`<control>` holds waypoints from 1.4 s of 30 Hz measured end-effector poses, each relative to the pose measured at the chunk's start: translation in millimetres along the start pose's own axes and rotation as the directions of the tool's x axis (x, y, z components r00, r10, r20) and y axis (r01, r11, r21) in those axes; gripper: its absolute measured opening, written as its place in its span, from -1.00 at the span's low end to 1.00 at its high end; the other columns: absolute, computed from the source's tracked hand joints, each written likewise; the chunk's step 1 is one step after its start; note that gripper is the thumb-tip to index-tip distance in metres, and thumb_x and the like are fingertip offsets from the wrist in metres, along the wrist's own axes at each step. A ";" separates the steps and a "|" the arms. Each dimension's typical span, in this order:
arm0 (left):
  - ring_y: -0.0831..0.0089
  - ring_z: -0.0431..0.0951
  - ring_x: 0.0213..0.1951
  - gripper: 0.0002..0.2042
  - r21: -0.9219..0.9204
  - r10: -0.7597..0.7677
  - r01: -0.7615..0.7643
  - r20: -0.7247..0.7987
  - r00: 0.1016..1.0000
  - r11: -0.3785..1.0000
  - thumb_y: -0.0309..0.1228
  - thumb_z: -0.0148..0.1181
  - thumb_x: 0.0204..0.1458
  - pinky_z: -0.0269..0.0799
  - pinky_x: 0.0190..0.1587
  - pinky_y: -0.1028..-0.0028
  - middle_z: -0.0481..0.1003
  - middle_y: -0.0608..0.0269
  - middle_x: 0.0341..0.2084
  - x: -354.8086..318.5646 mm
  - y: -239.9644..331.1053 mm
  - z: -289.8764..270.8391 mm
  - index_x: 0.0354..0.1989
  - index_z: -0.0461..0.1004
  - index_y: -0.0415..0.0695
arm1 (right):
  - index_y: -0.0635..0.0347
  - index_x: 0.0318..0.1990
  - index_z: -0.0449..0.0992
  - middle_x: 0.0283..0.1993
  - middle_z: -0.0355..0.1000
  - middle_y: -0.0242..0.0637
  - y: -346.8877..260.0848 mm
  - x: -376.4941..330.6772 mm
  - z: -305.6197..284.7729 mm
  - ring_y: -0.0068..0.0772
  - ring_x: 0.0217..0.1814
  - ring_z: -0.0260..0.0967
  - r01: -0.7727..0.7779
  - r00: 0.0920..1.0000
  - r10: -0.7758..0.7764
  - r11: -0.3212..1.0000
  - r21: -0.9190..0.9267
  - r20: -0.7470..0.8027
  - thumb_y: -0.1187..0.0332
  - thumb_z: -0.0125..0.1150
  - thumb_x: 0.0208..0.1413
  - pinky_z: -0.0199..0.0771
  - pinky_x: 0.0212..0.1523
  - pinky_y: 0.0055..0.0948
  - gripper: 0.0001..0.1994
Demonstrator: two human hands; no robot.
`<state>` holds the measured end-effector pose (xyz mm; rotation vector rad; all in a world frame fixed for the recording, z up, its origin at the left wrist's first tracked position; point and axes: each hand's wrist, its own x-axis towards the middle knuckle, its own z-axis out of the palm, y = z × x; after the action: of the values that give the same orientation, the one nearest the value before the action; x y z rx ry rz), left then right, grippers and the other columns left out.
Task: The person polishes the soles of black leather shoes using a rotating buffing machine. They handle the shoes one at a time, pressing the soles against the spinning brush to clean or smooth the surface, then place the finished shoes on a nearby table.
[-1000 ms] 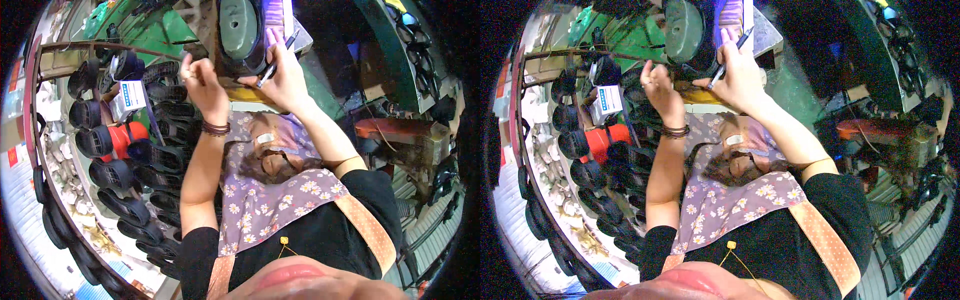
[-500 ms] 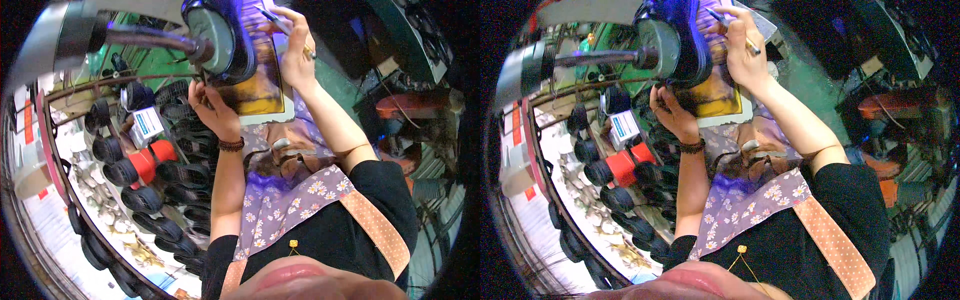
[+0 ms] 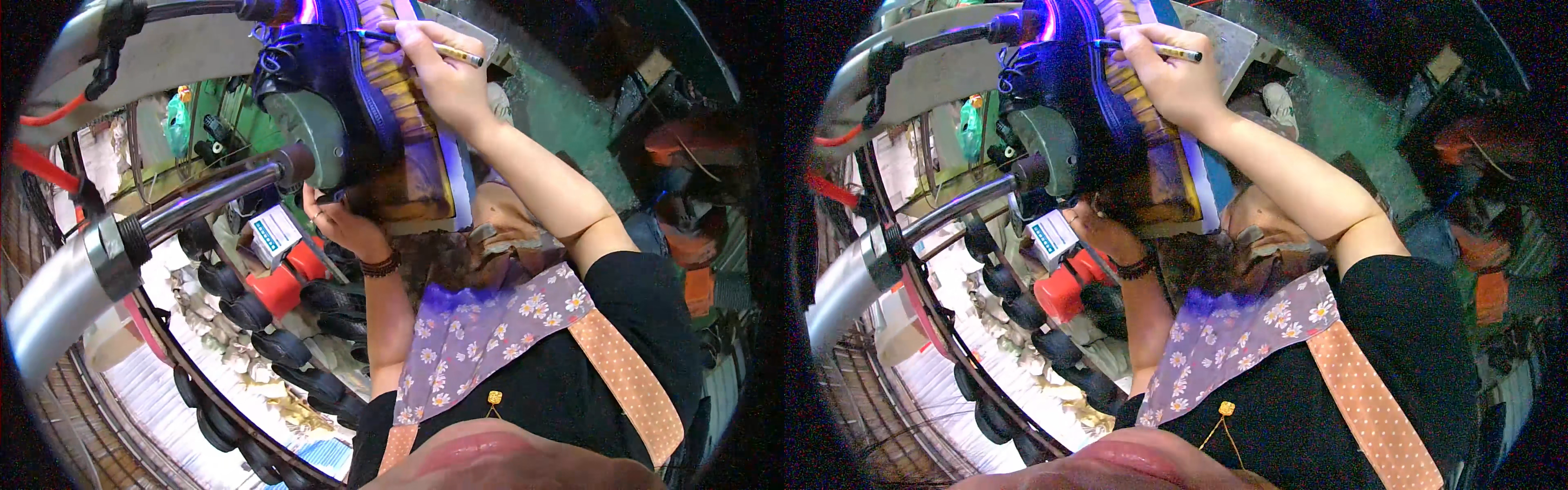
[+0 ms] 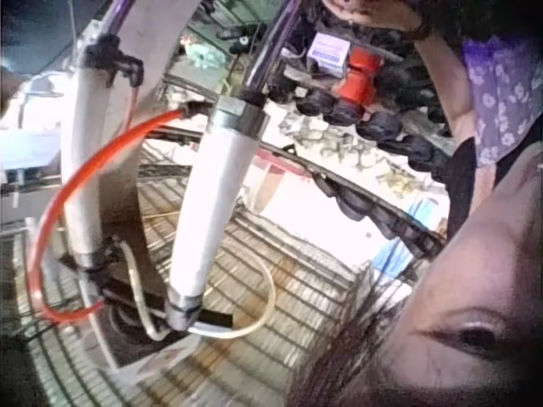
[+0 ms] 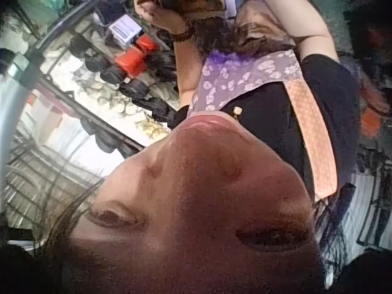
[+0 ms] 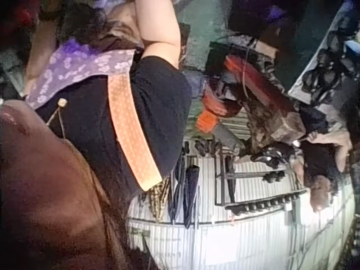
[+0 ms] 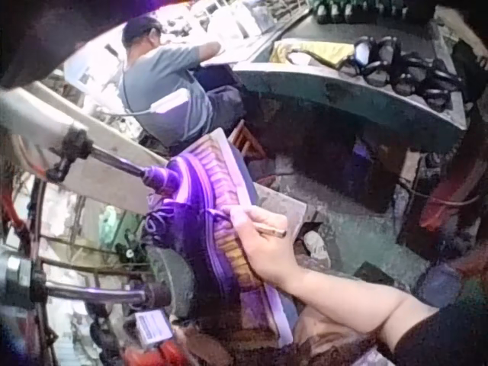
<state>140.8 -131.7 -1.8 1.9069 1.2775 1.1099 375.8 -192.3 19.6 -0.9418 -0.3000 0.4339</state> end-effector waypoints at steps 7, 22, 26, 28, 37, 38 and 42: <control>0.36 0.39 -0.04 -0.54 -0.103 -0.214 0.213 -0.006 0.977 0.972 -0.15 -0.23 0.27 0.35 -0.03 0.46 0.38 0.16 -0.07 12.3 0.7 -5.1 0.16 0.25 -0.26 | 0.31 -0.14 0.59 -0.30 0.54 -0.27 9.3 -9.1 -8.6 -0.61 -0.26 0.44 0.232 0.970 -0.198 0.927 -0.295 0.142 0.33 0.04 0.23 0.43 -0.18 -0.58 -0.74; 0.16 0.32 0.16 -0.45 -0.492 -0.452 0.801 0.662 0.598 0.339 0.02 -0.21 0.25 0.06 0.31 0.18 0.34 0.10 0.13 -21.6 61.0 19.0 0.22 0.21 -0.15 | 0.08 -0.32 0.65 -0.43 0.50 -0.33 -21.2 -37.7 -51.8 -0.32 -0.30 0.38 0.380 0.900 -0.225 0.826 -0.416 0.373 0.32 0.18 0.08 0.36 -0.20 -0.35 -0.86; 0.20 0.16 0.29 -0.37 -0.526 -0.371 0.805 0.715 0.593 0.273 0.11 -0.16 0.20 -0.07 0.33 0.02 0.21 0.14 0.26 -47.0 101.8 61.8 0.30 0.12 -0.08 | 0.23 -0.22 0.63 -0.43 0.46 -0.31 -36.7 -29.5 -59.2 -0.38 -0.26 0.32 0.378 0.896 -0.177 0.784 -0.492 0.408 0.28 0.05 0.17 0.32 -0.13 -0.46 -0.73; 0.21 0.11 0.31 -0.36 -0.520 -0.347 0.831 0.756 0.555 0.197 0.13 -0.15 0.18 -0.11 0.32 -0.09 0.18 0.17 0.27 -53.4 104.9 74.2 0.29 0.14 -0.06 | 0.27 -0.22 0.61 -0.43 0.47 -0.27 -38.8 -23.1 -60.0 -0.38 -0.29 0.34 0.415 0.896 -0.250 0.765 -0.493 0.367 0.36 0.04 0.15 0.32 -0.16 -0.42 -0.77; 0.10 0.00 0.37 -0.32 -0.675 0.018 0.550 0.639 0.769 0.492 0.02 -0.13 0.22 -0.13 0.37 0.07 -0.01 -0.02 0.35 -53.9 110.8 65.5 0.37 -0.10 -0.16 | 0.27 -0.30 0.61 -0.53 0.41 -0.29 -4.5 5.2 -26.8 -0.33 -0.37 0.30 0.517 0.831 -0.541 0.669 -0.534 0.127 0.46 0.11 0.07 0.25 -0.25 -0.34 -0.85; 0.11 0.03 0.36 -0.35 -0.714 0.078 0.407 0.540 0.838 0.570 -0.07 -0.09 0.22 -0.09 0.36 0.08 0.05 -0.06 0.32 -53.0 109.3 60.2 0.36 -0.08 -0.20 | 0.27 -0.30 0.60 -0.54 0.40 -0.30 -1.7 5.7 -22.2 -0.32 -0.38 0.30 0.534 0.807 -0.578 0.631 -0.563 0.118 0.46 0.12 0.07 0.25 -0.25 -0.34 -0.85; 0.08 0.18 0.28 -0.49 -0.501 0.356 -0.284 0.052 0.933 0.818 -0.28 -0.01 0.18 0.03 0.33 0.11 0.18 -0.09 0.24 -37.7 96.8 26.0 0.25 0.11 -0.26 | 0.22 -0.31 0.61 -0.52 0.40 -0.31 3.6 1.0 -9.1 -0.32 -0.35 0.30 0.516 0.839 -0.528 0.695 -0.501 0.133 0.46 0.12 0.06 0.21 -0.26 -0.35 -0.87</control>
<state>199.1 -203.1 52.8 1.7979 0.5259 1.2875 379.7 -196.5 11.6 -1.3325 -0.6724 -0.2118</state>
